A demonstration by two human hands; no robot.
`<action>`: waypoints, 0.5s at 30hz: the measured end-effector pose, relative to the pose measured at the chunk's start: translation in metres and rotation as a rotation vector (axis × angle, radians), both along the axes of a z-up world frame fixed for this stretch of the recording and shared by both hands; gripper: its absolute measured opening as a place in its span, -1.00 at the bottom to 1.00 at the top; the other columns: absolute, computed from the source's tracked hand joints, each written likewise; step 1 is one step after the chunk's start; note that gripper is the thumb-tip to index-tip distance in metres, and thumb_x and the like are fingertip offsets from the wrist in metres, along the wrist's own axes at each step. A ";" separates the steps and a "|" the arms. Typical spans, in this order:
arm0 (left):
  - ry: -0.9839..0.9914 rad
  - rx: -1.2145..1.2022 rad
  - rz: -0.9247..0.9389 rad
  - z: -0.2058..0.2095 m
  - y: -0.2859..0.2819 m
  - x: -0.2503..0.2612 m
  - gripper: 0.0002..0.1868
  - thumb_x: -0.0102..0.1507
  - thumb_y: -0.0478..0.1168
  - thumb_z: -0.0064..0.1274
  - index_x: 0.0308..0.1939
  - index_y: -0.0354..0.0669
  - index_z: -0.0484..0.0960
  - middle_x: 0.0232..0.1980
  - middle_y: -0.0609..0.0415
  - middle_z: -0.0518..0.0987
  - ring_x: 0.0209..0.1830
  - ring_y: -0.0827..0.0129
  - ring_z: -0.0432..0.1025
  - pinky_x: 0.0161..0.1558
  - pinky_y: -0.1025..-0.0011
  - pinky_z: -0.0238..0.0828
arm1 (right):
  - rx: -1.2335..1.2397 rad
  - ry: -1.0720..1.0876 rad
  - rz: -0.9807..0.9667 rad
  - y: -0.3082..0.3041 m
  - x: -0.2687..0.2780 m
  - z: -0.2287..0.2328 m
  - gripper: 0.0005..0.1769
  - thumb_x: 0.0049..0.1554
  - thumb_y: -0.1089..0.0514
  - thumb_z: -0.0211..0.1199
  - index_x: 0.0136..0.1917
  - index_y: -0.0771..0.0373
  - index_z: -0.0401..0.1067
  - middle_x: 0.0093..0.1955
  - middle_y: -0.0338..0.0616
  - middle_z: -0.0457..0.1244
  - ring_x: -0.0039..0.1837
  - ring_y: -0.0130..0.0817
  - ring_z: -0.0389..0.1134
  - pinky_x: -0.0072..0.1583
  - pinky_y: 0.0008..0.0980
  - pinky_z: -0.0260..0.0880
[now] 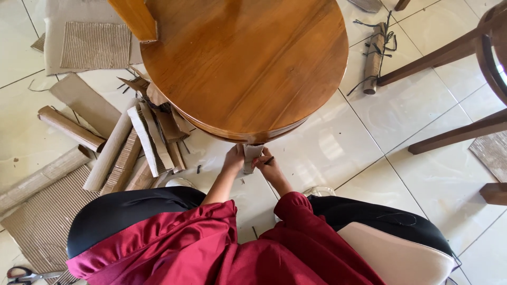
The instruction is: Wrapping wooden chair legs and backrest with cardboard and string for protection
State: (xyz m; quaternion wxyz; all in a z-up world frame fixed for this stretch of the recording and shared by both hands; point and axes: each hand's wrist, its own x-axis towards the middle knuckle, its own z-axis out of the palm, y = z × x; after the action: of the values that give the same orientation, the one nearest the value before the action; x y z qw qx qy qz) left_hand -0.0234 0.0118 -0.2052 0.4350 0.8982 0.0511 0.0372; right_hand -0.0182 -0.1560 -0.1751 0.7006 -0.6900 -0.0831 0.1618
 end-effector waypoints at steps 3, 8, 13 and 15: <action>0.095 0.386 -0.133 -0.004 0.020 0.004 -0.68 0.23 -0.16 -0.13 -0.20 -0.34 0.62 -0.34 -0.17 0.56 -0.23 -0.11 0.54 -0.24 0.03 0.53 | -0.037 0.003 0.017 -0.003 0.002 0.017 -0.75 0.20 0.18 0.27 -0.28 0.22 0.65 0.48 0.13 0.08 0.49 0.18 0.10 0.51 0.07 -0.05; 0.602 0.166 -0.139 0.073 0.002 -0.019 -0.76 0.05 -0.39 -0.01 -0.25 -0.39 0.67 -0.28 -0.21 0.67 -0.11 -0.16 0.61 -0.15 -0.05 0.61 | -0.124 -0.035 0.018 0.002 -0.001 0.033 -0.75 0.17 0.20 0.30 -0.35 0.13 0.63 0.49 0.02 0.12 0.38 0.12 0.27 0.40 -0.05 0.20; 0.349 0.682 -0.087 0.129 -0.025 -0.040 -0.72 0.20 -0.25 -0.12 -0.24 -0.27 0.71 -0.09 -0.16 0.54 0.02 -0.10 0.43 -0.07 0.07 0.34 | -0.320 -0.158 0.050 0.001 -0.005 0.019 -0.75 0.19 0.22 0.24 -0.33 0.13 0.59 0.54 0.04 0.11 0.28 0.29 0.34 0.24 -0.04 0.38; 0.348 0.656 -0.108 0.144 -0.026 -0.040 -0.73 0.22 -0.22 -0.07 -0.22 -0.29 0.70 -0.08 -0.15 0.49 0.04 -0.11 0.37 -0.04 0.06 0.29 | -0.442 -0.205 0.090 0.001 -0.011 0.052 -0.84 0.13 0.25 0.27 -0.29 0.14 0.56 0.56 0.02 0.09 0.25 0.32 0.35 0.23 0.05 0.39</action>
State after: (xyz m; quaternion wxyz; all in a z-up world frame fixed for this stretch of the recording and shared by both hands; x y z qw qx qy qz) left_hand -0.0631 -0.0137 -0.0616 0.1102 0.9841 0.0619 -0.1245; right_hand -0.0296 -0.1553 -0.1232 0.5127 -0.8348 -0.1471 0.1364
